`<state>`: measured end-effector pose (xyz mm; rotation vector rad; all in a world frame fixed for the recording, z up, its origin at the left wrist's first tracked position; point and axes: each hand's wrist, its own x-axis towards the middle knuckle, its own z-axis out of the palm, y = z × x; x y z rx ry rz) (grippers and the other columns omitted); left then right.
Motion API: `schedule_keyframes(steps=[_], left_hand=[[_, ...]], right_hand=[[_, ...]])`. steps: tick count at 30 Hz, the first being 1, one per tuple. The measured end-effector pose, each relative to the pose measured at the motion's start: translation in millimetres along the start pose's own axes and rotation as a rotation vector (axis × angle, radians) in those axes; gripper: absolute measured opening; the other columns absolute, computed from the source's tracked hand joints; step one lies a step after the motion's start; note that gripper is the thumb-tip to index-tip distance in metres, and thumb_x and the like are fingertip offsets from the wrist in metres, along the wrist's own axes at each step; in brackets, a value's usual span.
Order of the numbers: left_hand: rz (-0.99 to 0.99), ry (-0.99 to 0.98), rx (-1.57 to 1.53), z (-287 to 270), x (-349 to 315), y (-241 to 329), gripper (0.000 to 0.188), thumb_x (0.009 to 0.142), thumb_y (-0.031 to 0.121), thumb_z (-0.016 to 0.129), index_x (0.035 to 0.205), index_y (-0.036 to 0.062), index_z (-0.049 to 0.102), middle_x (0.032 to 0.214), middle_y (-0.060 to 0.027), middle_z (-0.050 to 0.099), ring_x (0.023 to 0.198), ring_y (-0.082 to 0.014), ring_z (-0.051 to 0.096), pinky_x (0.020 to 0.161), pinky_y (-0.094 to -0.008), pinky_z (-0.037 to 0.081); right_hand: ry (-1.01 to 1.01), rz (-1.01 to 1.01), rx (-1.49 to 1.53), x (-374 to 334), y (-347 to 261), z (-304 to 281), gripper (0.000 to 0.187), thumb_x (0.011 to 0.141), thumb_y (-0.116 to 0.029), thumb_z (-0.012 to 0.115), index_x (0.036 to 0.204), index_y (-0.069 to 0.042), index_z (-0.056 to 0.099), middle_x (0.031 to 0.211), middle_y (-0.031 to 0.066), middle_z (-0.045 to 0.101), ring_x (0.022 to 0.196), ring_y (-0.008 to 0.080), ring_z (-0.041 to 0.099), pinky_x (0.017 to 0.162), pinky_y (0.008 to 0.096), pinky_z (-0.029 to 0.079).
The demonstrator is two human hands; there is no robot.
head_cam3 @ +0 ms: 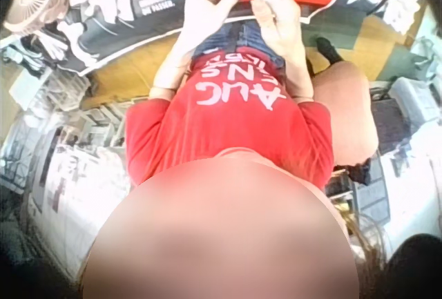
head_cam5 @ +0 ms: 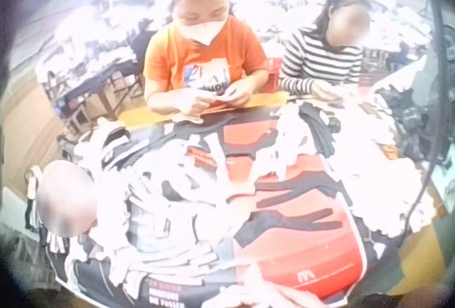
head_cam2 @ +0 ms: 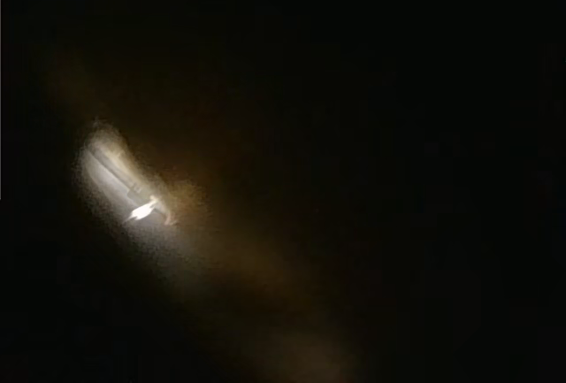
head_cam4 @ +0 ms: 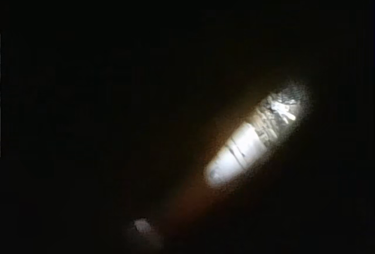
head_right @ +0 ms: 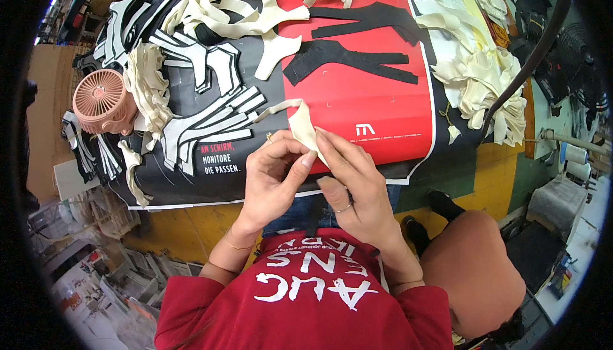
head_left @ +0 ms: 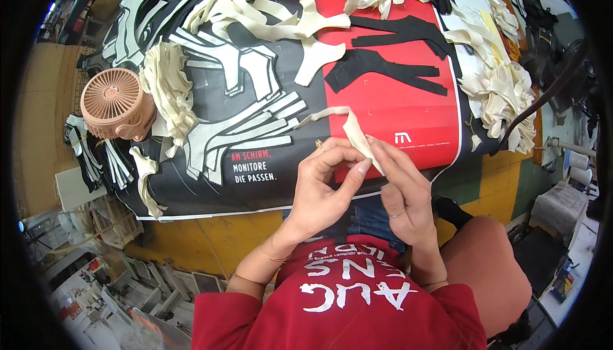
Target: The person repeatedly picks up small white adhesive strips from a red and black surface, peels off the backing, and places the strips back down. The action is continuous and repetitive throughout the clip.
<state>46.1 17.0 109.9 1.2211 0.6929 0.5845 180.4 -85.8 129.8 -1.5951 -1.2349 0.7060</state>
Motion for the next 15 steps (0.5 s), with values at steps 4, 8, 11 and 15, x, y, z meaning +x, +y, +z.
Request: schedule_keyframes(steps=[4,8,11,15], left_hand=[[0.157,-0.019,0.281,-4,2,8,0.009,0.089,-0.003,0.067,0.097,-0.0048,0.069,0.098,-0.0111,0.065,0.082,-0.0166,0.064,0.075,-0.0257,0.051],[0.219,-0.036,0.379,-3,-1,17,0.009,0.089,-0.004,0.066,0.097,-0.0046,0.069,0.097,-0.012,0.066,0.08,-0.0195,0.066,0.072,-0.0279,0.054],[0.226,-0.043,0.408,-1,-1,20,0.01,0.089,-0.004,0.065,0.099,-0.0048,0.069,0.098,-0.0122,0.066,0.082,-0.0205,0.067,0.071,-0.0297,0.056],[0.212,-0.036,0.424,2,0,20,0.011,0.089,-0.004,0.066,0.099,-0.0046,0.07,0.099,-0.0124,0.066,0.083,-0.0214,0.069,0.073,-0.0307,0.058]], right_hand=[[0.039,-0.036,-0.249,-3,-4,2,0.048,0.095,-0.021,0.066,0.133,0.006,0.057,0.129,0.0218,0.063,0.115,0.0344,0.061,0.097,0.0393,0.046],[0.079,-0.115,-0.405,-3,-4,1,0.047,0.089,-0.016,0.071,0.129,0.006,0.061,0.126,0.0192,0.064,0.105,0.0337,0.063,0.09,0.0394,0.048],[0.044,-0.112,-0.404,-5,-3,-1,0.046,0.089,-0.018,0.071,0.126,0.007,0.062,0.123,0.019,0.064,0.1,0.0338,0.062,0.088,0.0392,0.047],[0.007,-0.08,-0.388,-7,-2,-2,0.049,0.089,-0.022,0.072,0.13,0.003,0.06,0.129,0.0168,0.06,0.102,0.0314,0.06,0.088,0.0409,0.045]])
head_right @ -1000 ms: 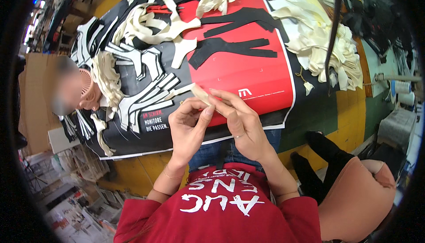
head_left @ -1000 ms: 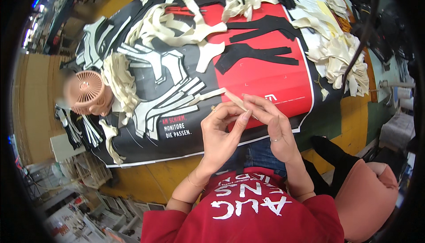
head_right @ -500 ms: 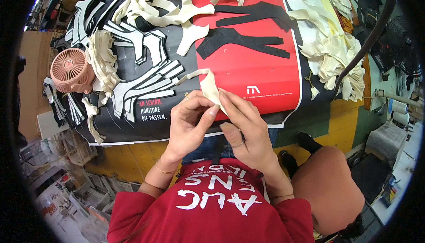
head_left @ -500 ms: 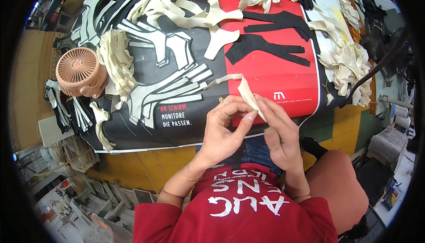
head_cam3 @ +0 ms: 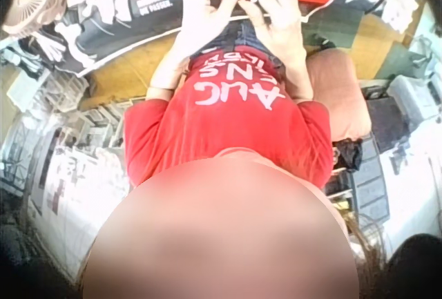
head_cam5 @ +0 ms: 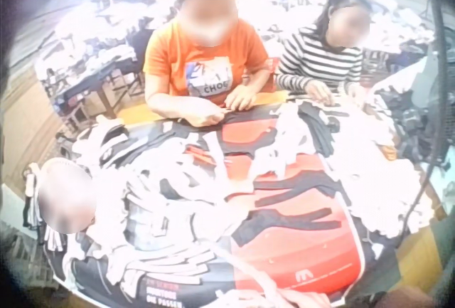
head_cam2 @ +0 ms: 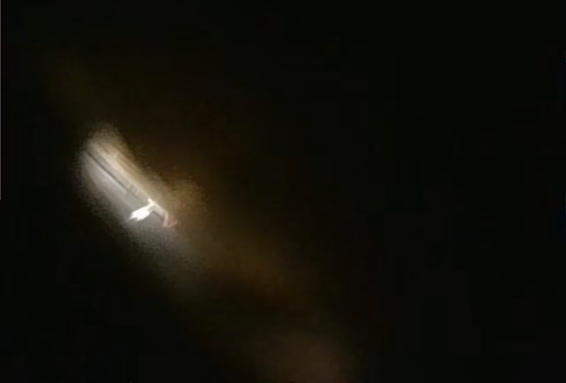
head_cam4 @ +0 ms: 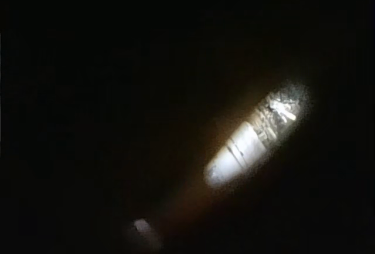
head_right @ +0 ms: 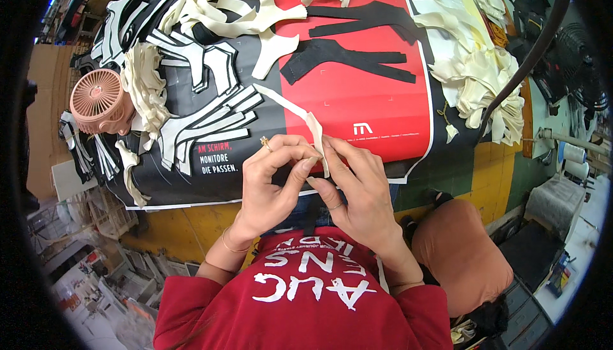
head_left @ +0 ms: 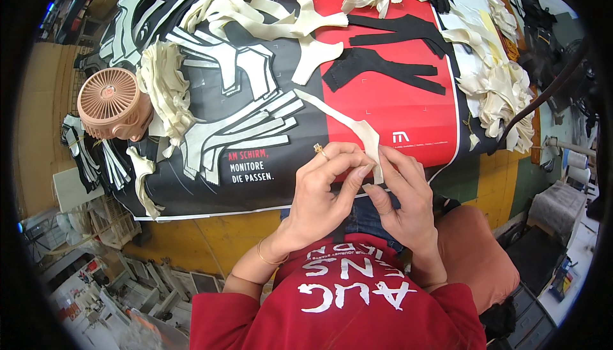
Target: The person repeatedly picks up small white adhesive strips from a red and black surface, peels off the backing, and places the strips back down. The action is continuous and repetitive throughout the clip.
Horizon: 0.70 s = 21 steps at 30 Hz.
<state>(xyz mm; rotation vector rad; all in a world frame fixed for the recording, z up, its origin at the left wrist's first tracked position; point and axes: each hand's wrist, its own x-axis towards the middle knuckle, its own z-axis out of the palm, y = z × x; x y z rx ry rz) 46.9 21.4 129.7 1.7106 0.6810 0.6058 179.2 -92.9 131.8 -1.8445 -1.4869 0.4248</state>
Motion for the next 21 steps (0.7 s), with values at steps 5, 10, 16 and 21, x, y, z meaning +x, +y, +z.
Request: schedule_keyframes(steps=[5,10,16,21], left_hand=[[-0.083,-0.02,-0.09,-1,-2,2,0.017,0.085,-0.003,0.073,0.102,-0.0026,0.073,0.1,-0.0106,0.067,0.086,-0.0168,0.067,0.076,-0.028,0.056],[-0.028,-0.042,-0.086,-4,-1,-1,0.023,0.082,-0.003,0.076,0.105,-0.0013,0.075,0.103,-0.0105,0.069,0.089,-0.0139,0.067,0.078,-0.0262,0.055],[0.167,0.083,0.067,7,-5,0,0.022,0.079,-0.001,0.077,0.101,0.0001,0.074,0.099,-0.0099,0.07,0.082,-0.0204,0.07,0.071,-0.0292,0.056],[0.319,0.149,0.242,15,-5,1,0.025,0.076,-0.002,0.078,0.101,0.0011,0.074,0.099,-0.0086,0.069,0.079,-0.0228,0.069,0.067,-0.031,0.055]], right_hand=[[-0.046,0.008,-0.042,-4,1,-3,0.054,0.092,-0.023,0.068,0.136,0.005,0.054,0.136,0.0203,0.055,0.111,0.0337,0.058,0.092,0.0412,0.044],[-0.159,0.079,0.321,-5,0,-3,0.065,0.098,-0.02,0.059,0.151,0.006,0.032,0.15,0.0256,0.04,0.134,0.0372,0.045,0.11,0.0421,0.035],[-0.268,0.173,0.899,1,7,-9,0.073,0.096,-0.015,0.054,0.155,0.006,0.019,0.16,0.0238,0.028,0.149,0.0349,0.027,0.12,0.0414,0.02],[-0.293,0.209,1.145,0,7,-8,0.079,0.091,-0.013,0.051,0.158,0.003,0.01,0.163,0.0222,0.019,0.152,0.0327,0.016,0.122,0.0425,0.011]])
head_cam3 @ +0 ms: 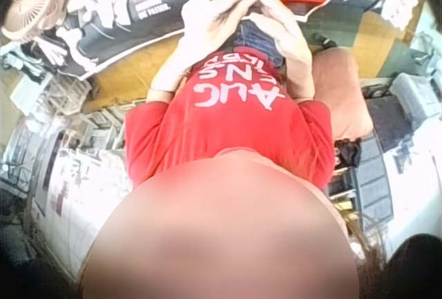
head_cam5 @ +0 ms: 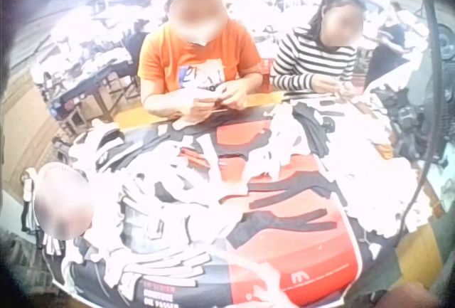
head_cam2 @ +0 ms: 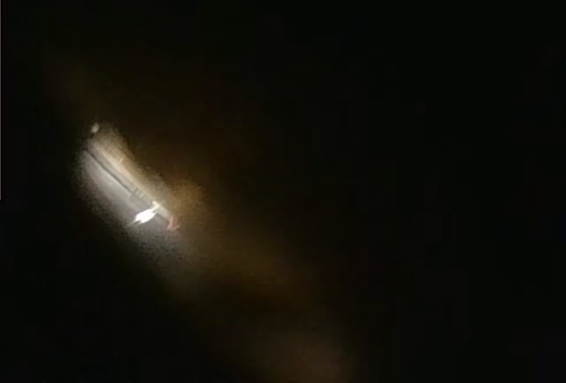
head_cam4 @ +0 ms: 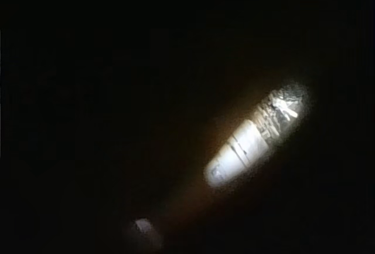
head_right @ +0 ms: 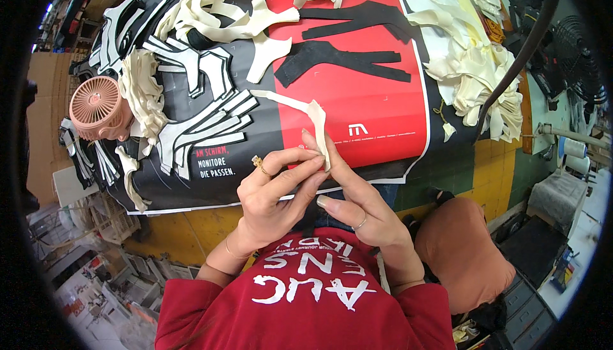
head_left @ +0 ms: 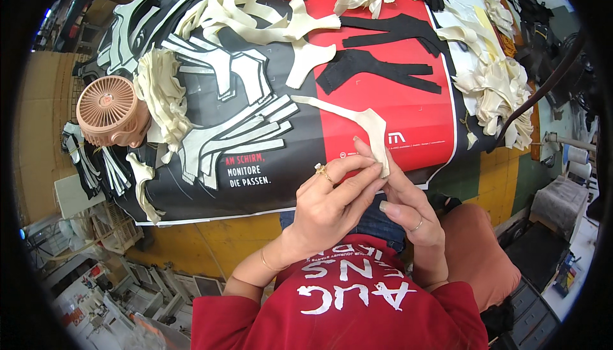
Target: The person repeatedly picks up small white adhesive strips from a red and black surface, peels off the backing, and places the strips back down. The action is continuous and repetitive throughout the clip.
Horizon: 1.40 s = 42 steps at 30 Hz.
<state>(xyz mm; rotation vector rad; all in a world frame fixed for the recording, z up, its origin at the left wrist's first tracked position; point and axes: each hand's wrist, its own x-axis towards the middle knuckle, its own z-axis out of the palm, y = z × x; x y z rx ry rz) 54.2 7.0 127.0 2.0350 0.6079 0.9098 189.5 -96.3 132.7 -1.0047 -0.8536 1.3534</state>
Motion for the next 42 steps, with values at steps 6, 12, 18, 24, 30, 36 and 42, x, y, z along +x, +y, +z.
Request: schedule_keyframes(steps=[6,12,18,24,30,36,42], left_hand=[[0.058,0.01,0.038,3,1,-2,0.025,0.075,-0.002,0.078,0.1,0.0012,0.072,0.099,-0.0076,0.069,0.077,-0.0222,0.068,0.065,-0.0313,0.054],[0.016,-0.004,0.032,5,1,-2,0.021,0.076,-0.003,0.077,0.095,0.0015,0.071,0.097,-0.0073,0.069,0.075,-0.0227,0.068,0.064,-0.0315,0.053],[-0.09,-0.05,-0.082,3,5,-2,0.017,0.077,-0.003,0.075,0.093,0.0003,0.07,0.094,-0.0088,0.069,0.076,-0.0243,0.069,0.066,-0.0315,0.054],[-0.263,-0.169,-0.315,-2,4,3,0.01,0.083,-0.004,0.07,0.092,-0.0018,0.07,0.094,-0.0099,0.069,0.081,-0.017,0.068,0.073,-0.0287,0.053],[-0.675,-0.114,-0.965,-30,5,-15,0.018,0.094,0.01,0.056,0.094,-0.0063,0.064,0.1,-0.0153,0.065,0.087,-0.018,0.063,0.084,-0.0323,0.05],[-0.557,0.036,-1.273,-66,7,-40,0.02,0.096,0.016,0.059,0.098,-0.0024,0.065,0.096,-0.0117,0.066,0.085,-0.0174,0.06,0.081,-0.0332,0.048],[-0.533,0.28,-1.221,-94,-11,-57,0.035,0.093,0.022,0.062,0.116,-0.0035,0.061,0.102,-0.0101,0.066,0.085,-0.0176,0.057,0.079,-0.0375,0.045]], right_hand=[[0.008,0.006,0.077,0,2,1,0.083,0.089,-0.014,0.051,0.158,0.004,0.006,0.165,0.0215,0.014,0.153,0.0323,0.011,0.123,0.0445,0.006],[0.005,0.008,0.067,-1,4,0,0.082,0.091,-0.015,0.051,0.157,0.004,0.006,0.165,0.0211,0.014,0.153,0.0319,0.011,0.123,0.044,0.007],[0.202,-0.016,-0.166,-3,11,-2,0.058,0.097,-0.016,0.058,0.148,0.005,0.039,0.15,0.0211,0.042,0.14,0.0299,0.04,0.115,0.04,0.03],[0.433,-0.034,-0.229,-6,13,-1,0.027,0.1,-0.011,0.059,0.118,0.006,0.067,0.113,0.0127,0.068,0.098,0.0144,0.062,0.086,0.0263,0.047],[0.658,-0.071,-0.133,-13,12,-11,0.023,0.102,-0.013,0.055,0.102,0.007,0.067,0.09,-0.0012,0.066,0.081,0.0035,0.054,0.072,0.0199,0.042],[0.799,-0.221,-0.133,-10,-1,-51,0.024,0.102,-0.013,0.053,0.1,0.006,0.068,0.092,0.0066,0.068,0.083,0.0093,0.06,0.077,0.025,0.047],[0.831,-0.34,-0.03,7,-9,-79,0.025,0.103,-0.015,0.052,0.108,0.005,0.065,0.1,0.0103,0.068,0.085,0.0159,0.062,0.079,0.0312,0.048]])
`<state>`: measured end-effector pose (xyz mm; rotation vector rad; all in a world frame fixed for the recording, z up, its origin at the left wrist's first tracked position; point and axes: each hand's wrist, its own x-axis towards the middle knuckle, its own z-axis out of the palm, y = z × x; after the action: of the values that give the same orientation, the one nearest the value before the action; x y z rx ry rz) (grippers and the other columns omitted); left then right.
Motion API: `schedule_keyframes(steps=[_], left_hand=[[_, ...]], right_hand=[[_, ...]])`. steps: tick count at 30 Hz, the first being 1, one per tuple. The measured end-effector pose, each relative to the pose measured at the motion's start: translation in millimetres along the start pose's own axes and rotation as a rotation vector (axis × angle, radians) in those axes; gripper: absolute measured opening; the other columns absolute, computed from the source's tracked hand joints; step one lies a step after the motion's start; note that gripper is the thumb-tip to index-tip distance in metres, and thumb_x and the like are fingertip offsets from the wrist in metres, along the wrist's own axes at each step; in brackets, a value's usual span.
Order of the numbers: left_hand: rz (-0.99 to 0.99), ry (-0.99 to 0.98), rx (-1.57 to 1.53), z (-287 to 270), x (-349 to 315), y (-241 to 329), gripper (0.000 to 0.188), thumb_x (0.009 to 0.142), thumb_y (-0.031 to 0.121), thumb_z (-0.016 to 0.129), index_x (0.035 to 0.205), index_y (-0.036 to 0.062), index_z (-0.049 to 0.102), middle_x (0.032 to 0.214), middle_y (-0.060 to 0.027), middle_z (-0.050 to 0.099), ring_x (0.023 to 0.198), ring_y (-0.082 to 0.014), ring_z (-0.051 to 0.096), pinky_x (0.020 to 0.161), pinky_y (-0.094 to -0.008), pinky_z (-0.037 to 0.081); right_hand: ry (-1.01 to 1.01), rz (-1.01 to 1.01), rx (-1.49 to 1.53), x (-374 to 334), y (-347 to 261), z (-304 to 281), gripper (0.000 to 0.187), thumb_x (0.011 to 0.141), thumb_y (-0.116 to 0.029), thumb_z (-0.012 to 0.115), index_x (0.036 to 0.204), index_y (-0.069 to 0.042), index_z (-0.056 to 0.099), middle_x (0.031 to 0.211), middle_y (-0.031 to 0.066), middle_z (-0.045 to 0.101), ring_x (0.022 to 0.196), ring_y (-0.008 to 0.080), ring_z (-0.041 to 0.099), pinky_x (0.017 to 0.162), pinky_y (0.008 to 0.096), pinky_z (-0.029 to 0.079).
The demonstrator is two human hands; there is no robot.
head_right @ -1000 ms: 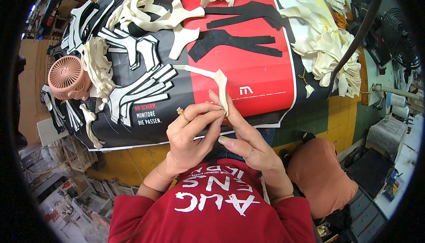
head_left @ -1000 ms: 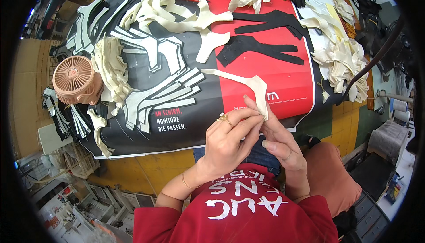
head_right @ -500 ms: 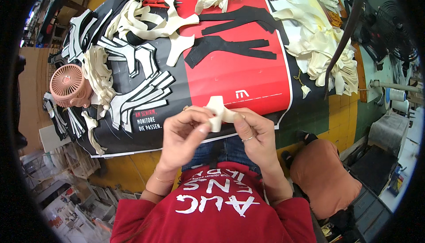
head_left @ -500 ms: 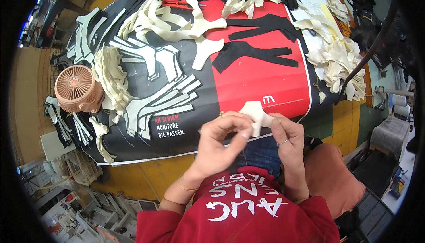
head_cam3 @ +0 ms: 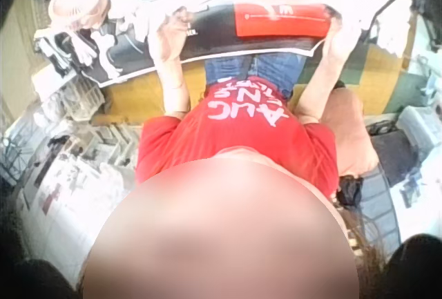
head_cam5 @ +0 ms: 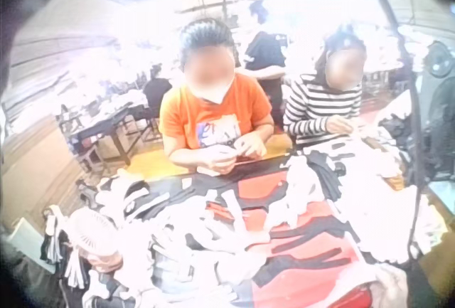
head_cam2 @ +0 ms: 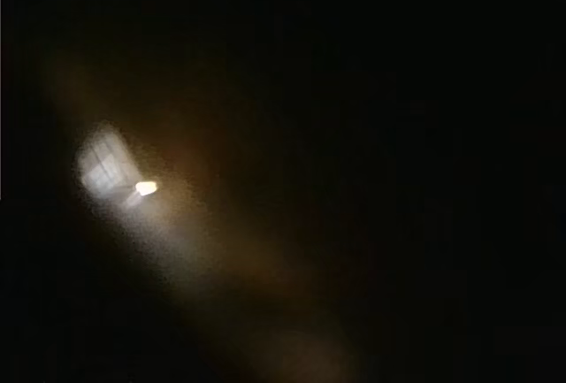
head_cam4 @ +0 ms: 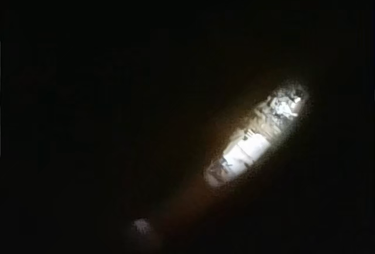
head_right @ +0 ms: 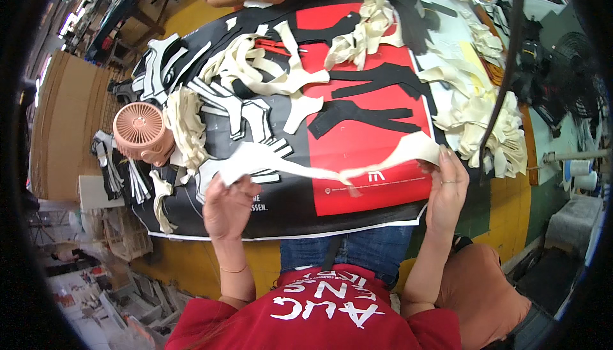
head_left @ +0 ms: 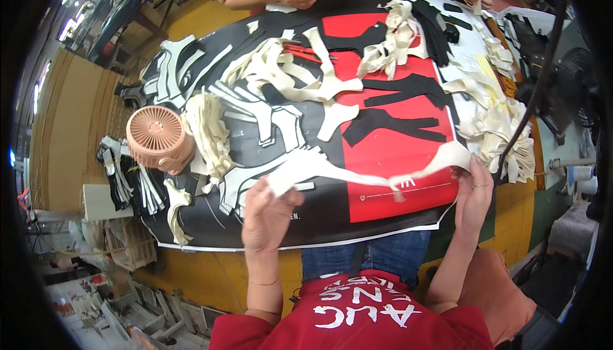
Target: The person repeatedly picks up small white adhesive strips from a red and black surface, peels off the backing, and places the strips back down. The action is continuous and repetitive throughout the clip.
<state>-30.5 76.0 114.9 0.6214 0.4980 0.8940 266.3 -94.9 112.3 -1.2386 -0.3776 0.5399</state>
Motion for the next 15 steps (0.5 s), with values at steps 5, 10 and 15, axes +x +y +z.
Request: schedule_keyframes(steps=[5,10,15], left_hand=[[0.297,-0.032,-0.06,-44,3,59,0.022,0.097,0.024,0.055,0.104,0.0078,0.068,0.115,-0.0114,0.069,0.1,-0.0217,0.063,0.088,-0.042,0.049],[0.558,0.271,0.469,-52,22,104,0.021,0.098,0.014,0.058,0.114,0.0025,0.064,0.111,-0.0094,0.067,0.097,-0.0165,0.062,0.086,-0.0329,0.05],[0.648,0.474,1.622,-10,47,52,0.047,0.091,0.009,0.068,0.134,-0.0019,0.053,0.116,-0.0169,0.065,0.098,-0.0242,0.063,0.088,-0.0366,0.05]], right_hand=[[-0.036,-0.018,0.02,2,1,4,0.026,0.102,-0.017,0.053,0.108,0.004,0.066,0.096,0.0111,0.07,0.083,0.0166,0.064,0.079,0.0307,0.049],[-0.066,0.045,-0.025,-6,0,10,0.027,0.102,-0.016,0.053,0.106,0.006,0.067,0.096,0.0112,0.071,0.085,0.0141,0.065,0.081,0.0285,0.05],[-0.074,0.01,-0.163,-22,-10,16,0.023,0.101,-0.013,0.057,0.097,0.006,0.07,0.081,-0.0007,0.065,0.074,0.0034,0.054,0.069,0.0207,0.042]])
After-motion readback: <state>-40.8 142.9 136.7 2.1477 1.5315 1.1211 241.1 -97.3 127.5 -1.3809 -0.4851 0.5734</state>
